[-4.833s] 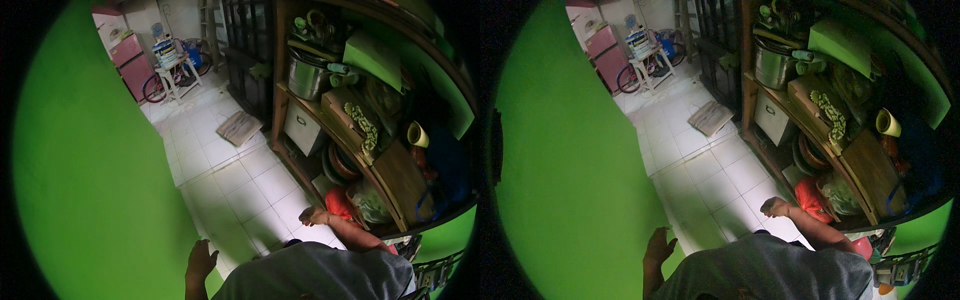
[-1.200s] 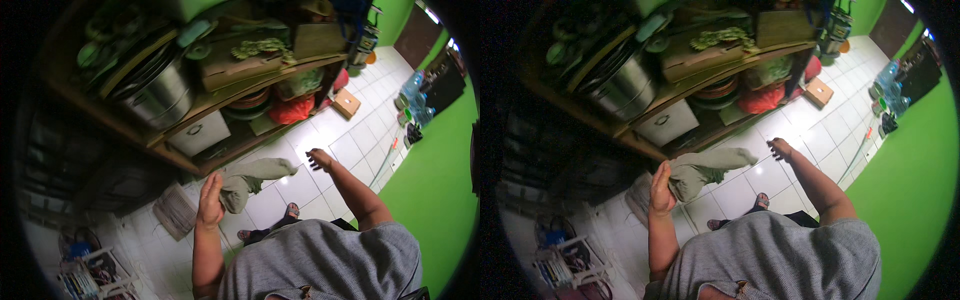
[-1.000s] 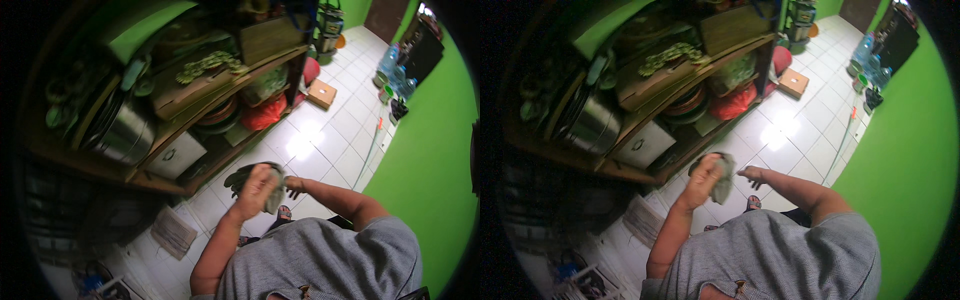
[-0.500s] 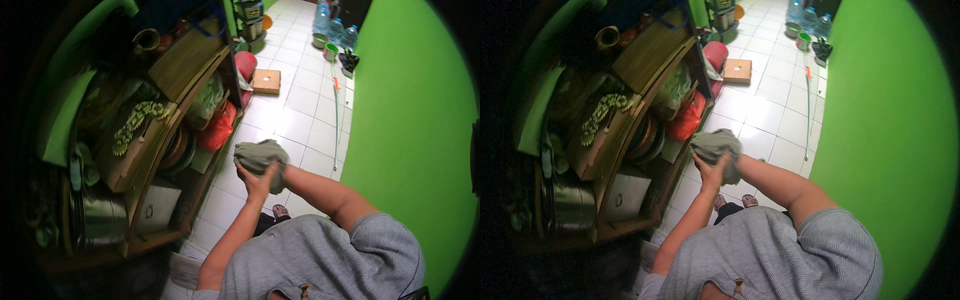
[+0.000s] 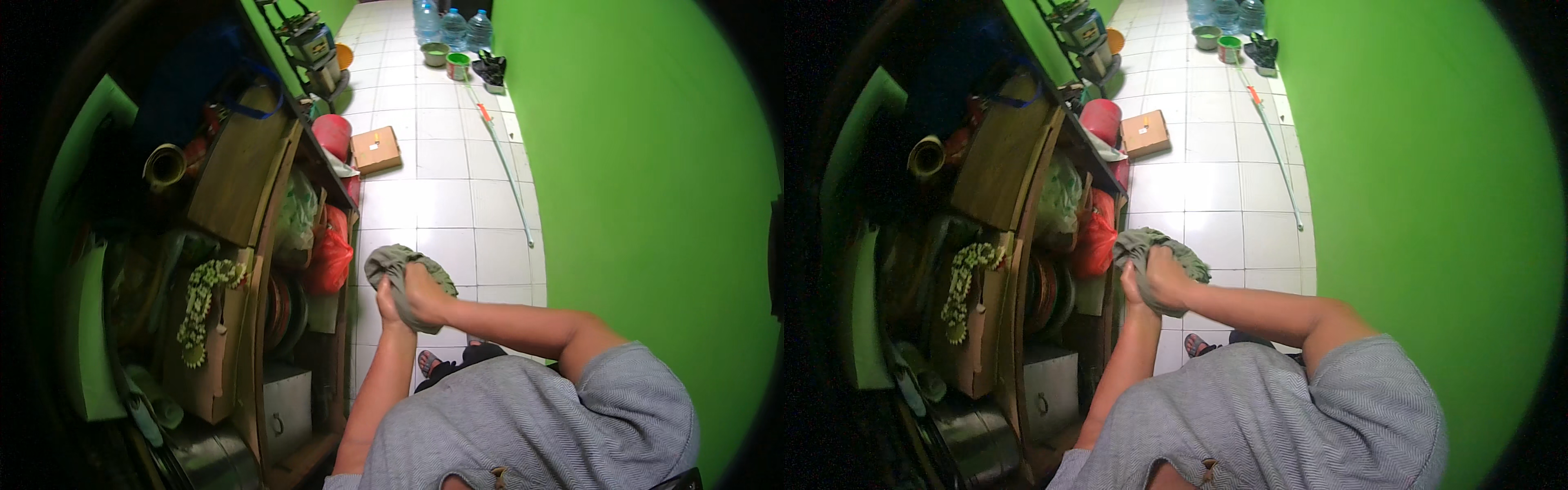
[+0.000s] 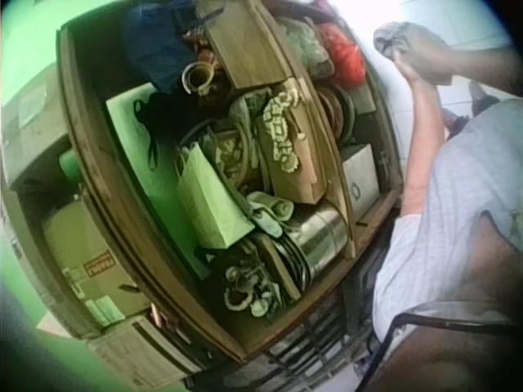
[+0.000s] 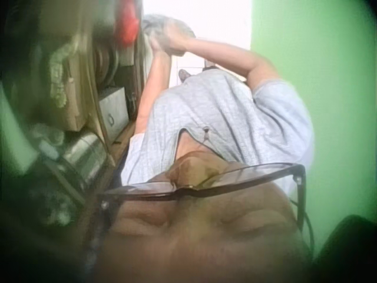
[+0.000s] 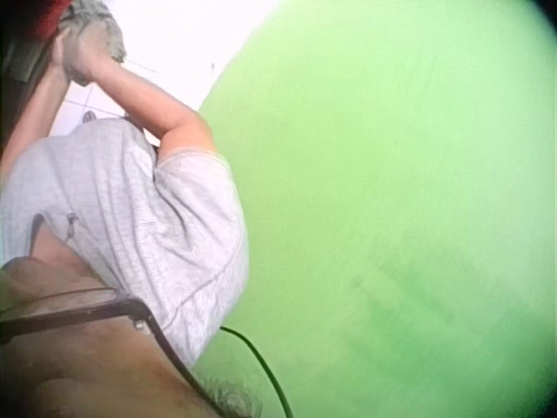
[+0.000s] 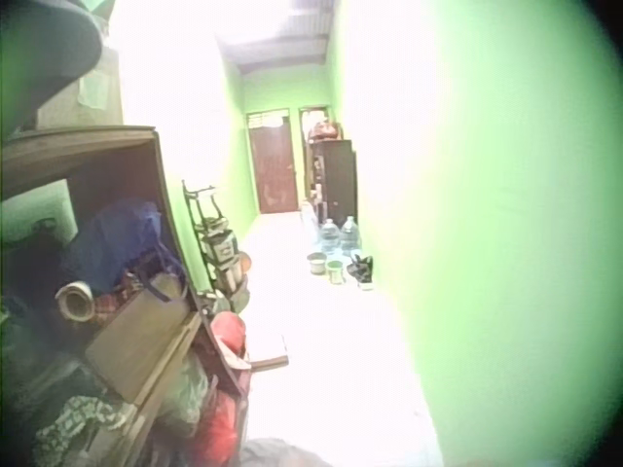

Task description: The person mixes a green liquid in a bucket using a stick, then transfers some of the liquid to a metal bowl. The person then wipes the floor with a cloth and picks up a mop.

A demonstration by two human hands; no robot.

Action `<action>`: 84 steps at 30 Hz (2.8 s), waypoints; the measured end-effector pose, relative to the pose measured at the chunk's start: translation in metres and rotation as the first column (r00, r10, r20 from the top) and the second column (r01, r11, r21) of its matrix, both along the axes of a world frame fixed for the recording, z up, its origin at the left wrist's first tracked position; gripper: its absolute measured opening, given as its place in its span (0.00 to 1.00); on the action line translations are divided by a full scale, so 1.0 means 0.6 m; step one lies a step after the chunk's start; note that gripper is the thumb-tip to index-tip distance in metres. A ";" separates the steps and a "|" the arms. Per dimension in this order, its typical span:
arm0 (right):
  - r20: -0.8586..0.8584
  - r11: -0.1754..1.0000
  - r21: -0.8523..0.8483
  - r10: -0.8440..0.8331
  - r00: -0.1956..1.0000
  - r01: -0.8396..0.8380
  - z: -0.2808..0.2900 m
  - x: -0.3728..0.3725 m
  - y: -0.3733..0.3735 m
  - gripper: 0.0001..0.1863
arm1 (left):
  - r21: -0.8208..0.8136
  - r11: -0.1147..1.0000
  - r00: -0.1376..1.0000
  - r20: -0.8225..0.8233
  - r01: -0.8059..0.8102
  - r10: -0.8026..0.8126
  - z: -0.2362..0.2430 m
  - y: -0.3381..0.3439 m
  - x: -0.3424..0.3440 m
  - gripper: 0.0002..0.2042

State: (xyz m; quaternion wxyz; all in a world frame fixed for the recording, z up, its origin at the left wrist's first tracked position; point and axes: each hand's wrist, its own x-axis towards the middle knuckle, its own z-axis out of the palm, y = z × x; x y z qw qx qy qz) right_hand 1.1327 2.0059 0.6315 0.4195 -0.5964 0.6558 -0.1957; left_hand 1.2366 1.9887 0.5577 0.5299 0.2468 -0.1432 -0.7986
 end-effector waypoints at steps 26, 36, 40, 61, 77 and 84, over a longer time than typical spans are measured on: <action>0.585 0.970 0.138 0.084 0.806 -0.201 0.010 -0.559 -0.244 0.34 | 0.119 0.956 0.925 -0.309 0.268 -0.221 0.009 -0.407 -0.475 0.26; 0.766 0.783 0.597 -0.621 0.164 0.176 -0.058 -0.714 -0.522 0.34 | 0.017 0.799 0.799 -0.038 0.601 -0.600 -0.036 -0.596 -0.667 0.23; 0.432 0.735 0.387 -0.678 0.595 0.557 -0.085 -0.761 -0.668 0.31 | -0.033 0.689 0.643 -0.331 0.724 -0.691 -0.099 -0.752 -0.718 0.27; 0.405 0.868 0.373 -0.470 0.784 0.328 -0.085 -1.271 -1.188 0.32 | 0.376 0.529 0.188 0.653 0.761 -0.734 0.023 -1.366 -1.068 0.24; 0.308 0.888 0.375 -0.391 0.867 0.267 -0.016 -1.496 -1.661 0.37 | 0.156 0.689 0.427 0.682 0.708 -0.593 -0.015 -1.822 -1.243 0.24; 0.338 0.686 0.498 -0.717 0.609 0.531 -0.114 -1.564 -1.842 0.47 | 0.310 0.629 0.350 0.620 0.713 -0.702 0.029 -2.094 -1.341 0.27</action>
